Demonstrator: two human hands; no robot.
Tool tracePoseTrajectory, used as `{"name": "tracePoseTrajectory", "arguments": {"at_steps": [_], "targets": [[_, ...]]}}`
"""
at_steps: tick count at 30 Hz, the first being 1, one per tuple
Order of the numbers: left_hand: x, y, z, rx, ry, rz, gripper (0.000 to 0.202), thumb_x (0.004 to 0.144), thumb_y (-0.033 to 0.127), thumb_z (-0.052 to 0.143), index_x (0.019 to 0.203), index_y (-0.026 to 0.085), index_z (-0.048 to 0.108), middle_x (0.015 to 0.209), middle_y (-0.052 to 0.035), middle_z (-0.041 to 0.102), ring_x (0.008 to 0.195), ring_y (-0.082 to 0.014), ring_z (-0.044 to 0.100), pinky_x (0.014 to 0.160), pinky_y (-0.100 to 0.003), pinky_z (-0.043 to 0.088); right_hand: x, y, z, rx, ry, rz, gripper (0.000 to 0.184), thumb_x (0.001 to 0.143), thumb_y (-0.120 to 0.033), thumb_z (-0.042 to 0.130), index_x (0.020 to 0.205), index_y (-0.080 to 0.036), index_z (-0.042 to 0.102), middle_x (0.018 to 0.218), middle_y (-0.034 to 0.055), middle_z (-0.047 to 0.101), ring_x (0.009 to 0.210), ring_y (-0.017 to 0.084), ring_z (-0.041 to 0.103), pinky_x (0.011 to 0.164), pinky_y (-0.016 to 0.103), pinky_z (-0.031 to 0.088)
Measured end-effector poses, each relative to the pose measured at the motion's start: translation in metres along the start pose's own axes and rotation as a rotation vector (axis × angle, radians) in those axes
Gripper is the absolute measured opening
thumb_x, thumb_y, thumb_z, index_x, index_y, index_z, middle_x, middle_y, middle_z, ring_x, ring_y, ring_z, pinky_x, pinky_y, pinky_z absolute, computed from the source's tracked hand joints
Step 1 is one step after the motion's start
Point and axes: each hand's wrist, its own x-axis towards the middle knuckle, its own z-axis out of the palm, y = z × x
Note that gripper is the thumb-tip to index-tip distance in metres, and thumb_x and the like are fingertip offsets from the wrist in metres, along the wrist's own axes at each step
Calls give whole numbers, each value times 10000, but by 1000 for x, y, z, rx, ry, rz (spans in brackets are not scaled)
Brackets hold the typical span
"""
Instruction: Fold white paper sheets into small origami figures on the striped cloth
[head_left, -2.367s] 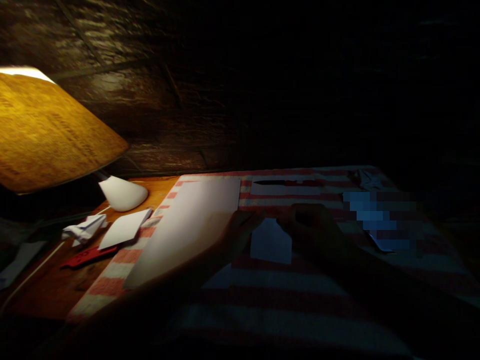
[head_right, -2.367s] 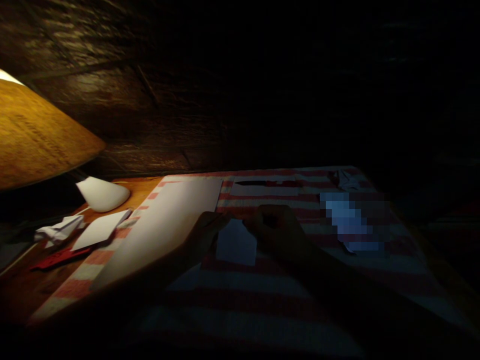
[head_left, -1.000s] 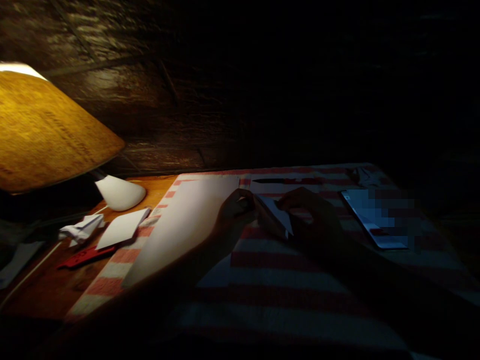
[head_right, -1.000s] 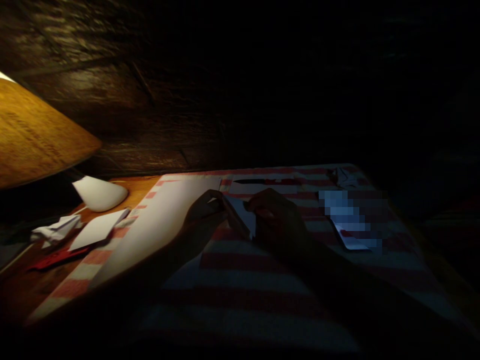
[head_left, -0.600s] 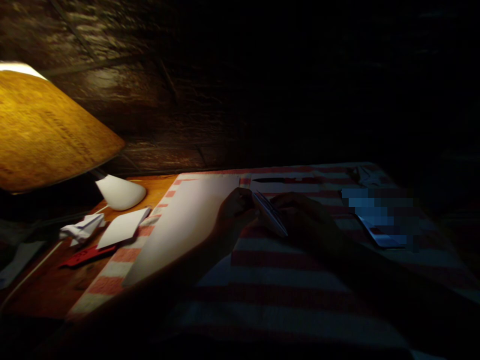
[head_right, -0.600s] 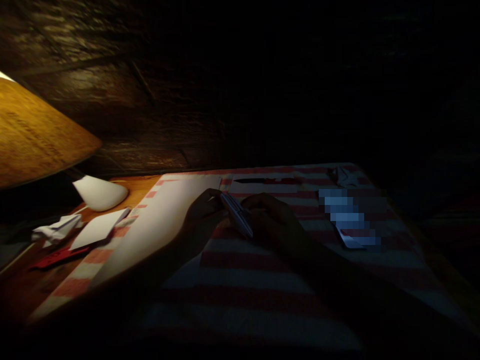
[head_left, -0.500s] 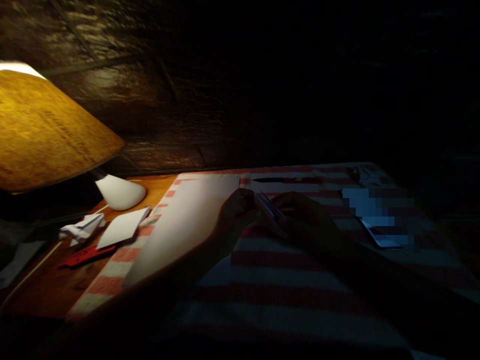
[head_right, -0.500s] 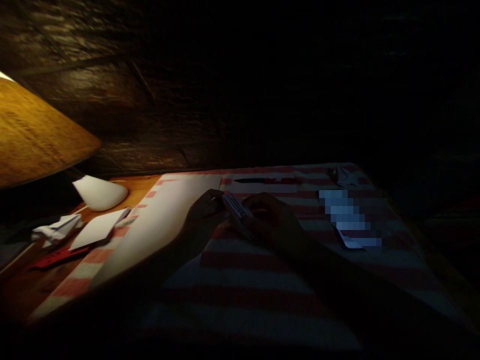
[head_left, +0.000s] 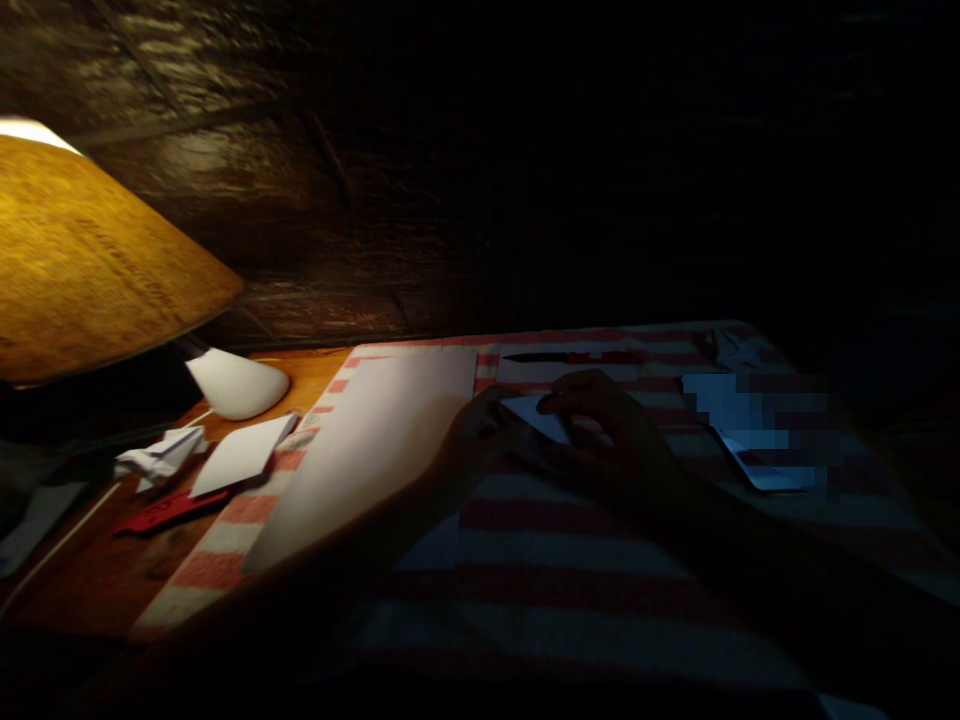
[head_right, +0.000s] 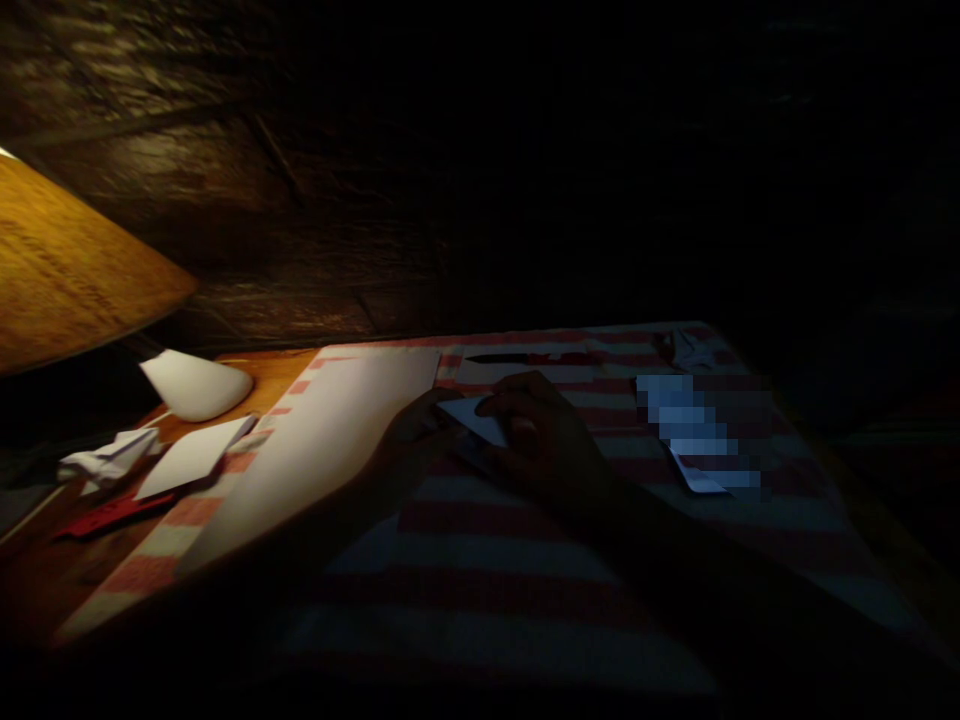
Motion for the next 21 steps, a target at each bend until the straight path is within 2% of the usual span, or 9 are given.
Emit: {"name": "tracePoseTrajectory", "arguments": {"at_steps": [5, 11, 16, 21], "targets": [[0, -1, -1, -51, -49, 6, 373, 758, 225, 788, 1105, 177, 660, 863, -3, 673, 789, -144, 626, 724, -259, 505, -1, 0, 2, 77, 9, 111, 329, 836, -196, 762, 1138, -288, 672, 1256, 69, 550, 1146, 238, 588, 852, 395, 584], [1, -2, 0, -128, -112, 6, 398, 775, 236, 780, 1148, 172, 655, 968, -43, 705, 903, -174, 662, 818, -296, 531, 0, -2, 1, 150, 60, 114, 262, 860, -220, 751, 1107, -274, 686, 1234, 69, 561, 1153, 231, 588, 869, 389, 578], [1, 4, 2, -52, 24, -37, 376, 706, 289, 843, 1004, 166, 649, 785, 13, 666, 679, -118, 634, 611, -216, 510, -1, -6, 1, 146, 32, 96, 367, 807, -188, 798, 1135, -288, 667, 1259, 62, 545, 1182, 234, 577, 875, 379, 581], [1, 5, 1, 10, 21, -117, 500, 625, 425, 896, 985, 177, 652, 704, 38, 634, 483, -81, 539, 411, -177, 405, -1, -5, 2, 193, 38, 71, 407, 786, -216, 833, 1150, -307, 676, 1238, 54, 571, 1208, 237, 569, 963, 417, 547]]}}
